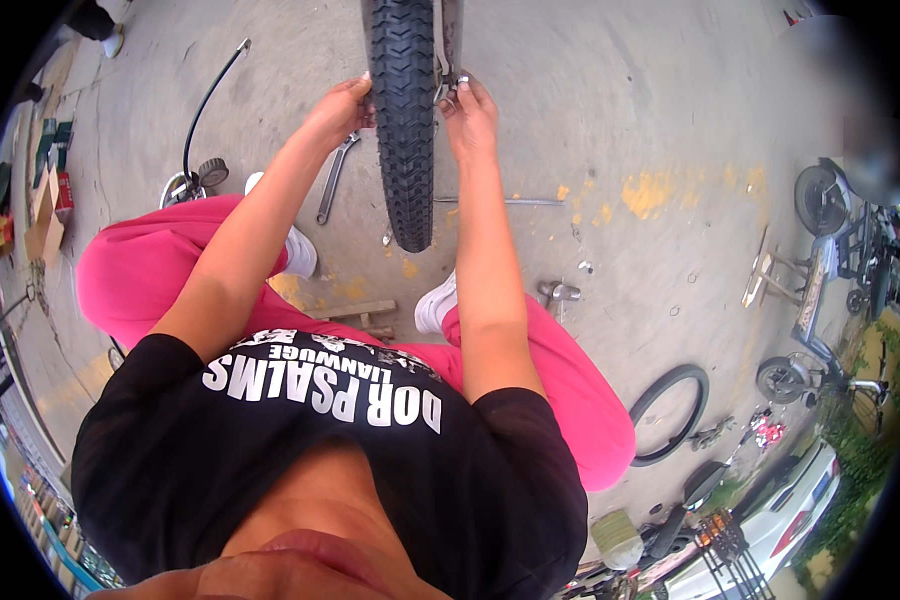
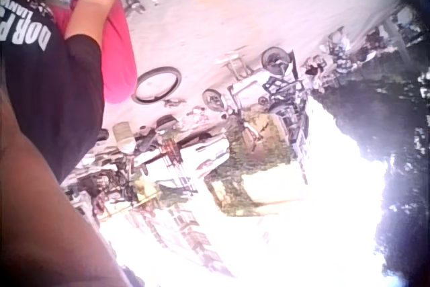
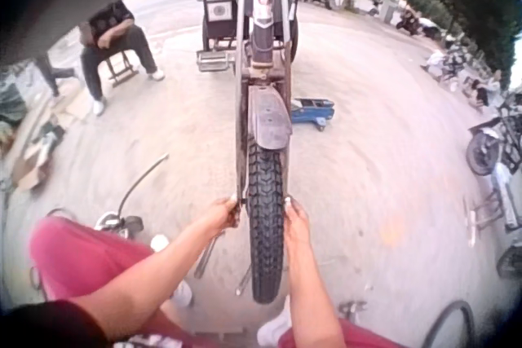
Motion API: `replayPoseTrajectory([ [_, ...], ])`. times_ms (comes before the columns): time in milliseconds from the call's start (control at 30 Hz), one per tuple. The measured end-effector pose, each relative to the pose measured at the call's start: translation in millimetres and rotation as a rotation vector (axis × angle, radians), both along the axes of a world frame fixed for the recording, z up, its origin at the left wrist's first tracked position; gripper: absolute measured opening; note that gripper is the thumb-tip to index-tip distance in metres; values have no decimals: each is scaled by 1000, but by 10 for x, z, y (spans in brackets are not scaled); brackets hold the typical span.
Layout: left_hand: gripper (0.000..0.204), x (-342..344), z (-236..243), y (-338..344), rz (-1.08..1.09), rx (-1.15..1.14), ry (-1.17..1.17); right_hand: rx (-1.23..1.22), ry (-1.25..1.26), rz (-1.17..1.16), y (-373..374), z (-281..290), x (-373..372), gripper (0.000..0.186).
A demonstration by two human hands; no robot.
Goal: The person sits on the ground and uses a wrench to tighten the axle nuts on a bicycle wheel. They rotate the wheel and repeatedly adjust the nuts on both sides to secure the wheel in place.
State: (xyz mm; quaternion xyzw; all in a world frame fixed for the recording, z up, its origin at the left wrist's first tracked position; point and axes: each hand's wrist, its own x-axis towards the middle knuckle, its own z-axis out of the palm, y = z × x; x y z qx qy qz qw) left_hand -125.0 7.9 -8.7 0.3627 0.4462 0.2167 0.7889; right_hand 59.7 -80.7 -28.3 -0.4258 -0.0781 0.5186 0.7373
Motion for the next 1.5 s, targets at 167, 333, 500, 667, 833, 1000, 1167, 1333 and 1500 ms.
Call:
replayPoseTrajectory([
  [167,26,13,65,-42,-8,20,11,-35,116,10,-27,-163,97,20],
  [333,26,-35,7,-13,-36,93,7,112,170,34,-78,120,-46,23],
  [500,27,-75,-33,18,-204,524,253,-133,330,-46,-3,331,-74,27],
  [667,38,-159,-180,35,-95,1191,319,-316,106,-98,132,290,-88,32],
  [833,43,-130,65,50,-108,330,225,-65,275,2,111,26,37,37],
  [1000,38,-89,59,74,-116,259,180,-150,158,31,82,203,-39,27],
  [1167,29,-69,66,86,-156,233,155,-61,124,66,-30,60,43,26],
  [1333,23,-136,67,119,-209,348,231,-36,59,87,-50,5,136,24],
  [1500,21,-175,3,126,-174,584,254,-38,122,-7,-66,-23,90,21],
])
